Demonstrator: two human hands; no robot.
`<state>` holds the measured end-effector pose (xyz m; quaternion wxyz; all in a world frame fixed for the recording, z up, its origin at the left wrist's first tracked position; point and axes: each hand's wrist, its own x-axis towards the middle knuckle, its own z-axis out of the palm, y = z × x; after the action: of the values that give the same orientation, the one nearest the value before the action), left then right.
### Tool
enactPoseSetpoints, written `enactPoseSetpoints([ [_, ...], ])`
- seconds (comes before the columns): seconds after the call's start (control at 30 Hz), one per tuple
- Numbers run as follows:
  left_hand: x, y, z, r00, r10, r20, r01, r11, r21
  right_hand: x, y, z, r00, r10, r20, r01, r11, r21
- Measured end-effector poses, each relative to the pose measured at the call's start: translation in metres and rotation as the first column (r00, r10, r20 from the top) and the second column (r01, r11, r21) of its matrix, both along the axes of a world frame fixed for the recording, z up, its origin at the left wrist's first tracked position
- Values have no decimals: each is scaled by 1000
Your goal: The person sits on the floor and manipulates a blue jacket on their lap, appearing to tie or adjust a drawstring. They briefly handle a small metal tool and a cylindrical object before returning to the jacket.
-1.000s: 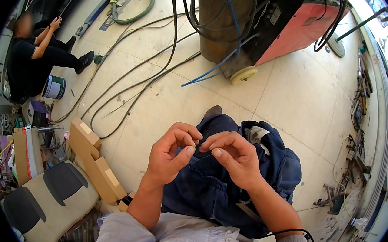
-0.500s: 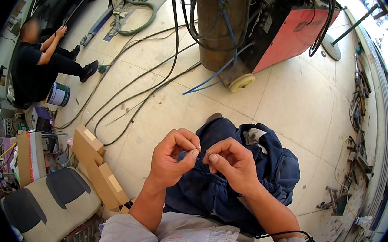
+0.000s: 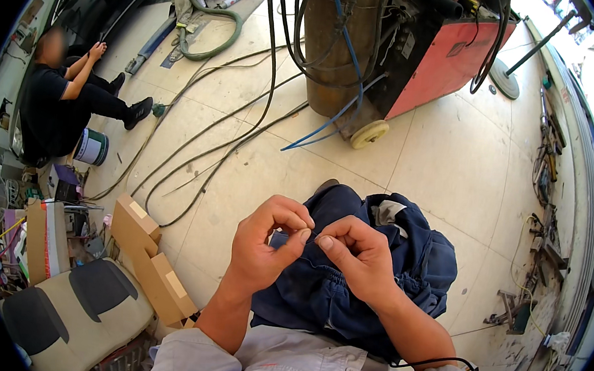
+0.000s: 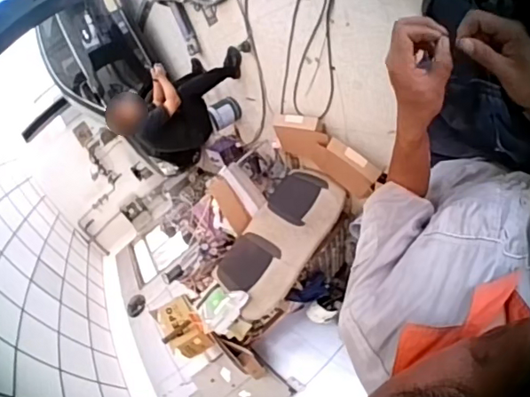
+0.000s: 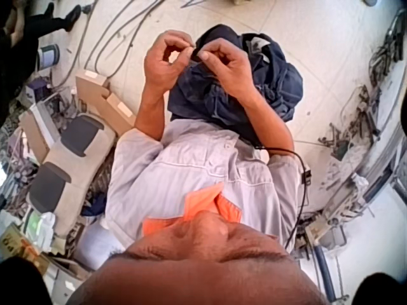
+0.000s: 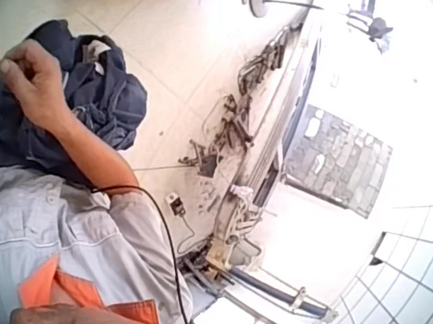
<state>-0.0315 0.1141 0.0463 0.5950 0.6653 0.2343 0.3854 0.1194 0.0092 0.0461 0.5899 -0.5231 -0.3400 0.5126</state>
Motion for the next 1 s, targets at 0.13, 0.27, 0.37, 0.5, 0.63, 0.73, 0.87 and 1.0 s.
enactPoseSetpoints([
  [0.13, -6, -3, -15, 974, 111, 198, -50, 956, -290, 1, -1, 2, 988, -20, -153, 21, 1000, 10],
  [0.27, -5, -19, -23, 978, 69, 197, 40, 865, -501, -2, 2, 4, 968, -83, -237, 86, 996, 2],
  [0.37, -1, -25, -20, 983, 30, 182, 75, 838, -540, -2, 1, 3, 958, -78, -278, 82, 997, 3],
  [0.5, 5, -24, -19, 965, -3, 264, 145, 842, -520, -2, -2, 2, 962, -34, -269, 43, 999, 28],
  [0.63, 6, -22, -20, 956, -18, 293, 168, 851, -497, 3, -5, -1, 957, 36, -286, -24, 999, 46],
  [0.73, 7, -22, -18, 949, -27, 314, 189, 846, -498, 3, -6, -1, 958, 44, -283, -33, 998, 44],
  [0.87, 6, -18, -20, 939, -79, 335, 241, 845, -477, 4, -6, -5, 955, 45, -294, -36, 999, 36],
  [1.0, 6, -16, -20, 929, -110, 352, 274, 846, -457, 4, -6, -3, 953, 44, -299, -39, 999, 23],
])
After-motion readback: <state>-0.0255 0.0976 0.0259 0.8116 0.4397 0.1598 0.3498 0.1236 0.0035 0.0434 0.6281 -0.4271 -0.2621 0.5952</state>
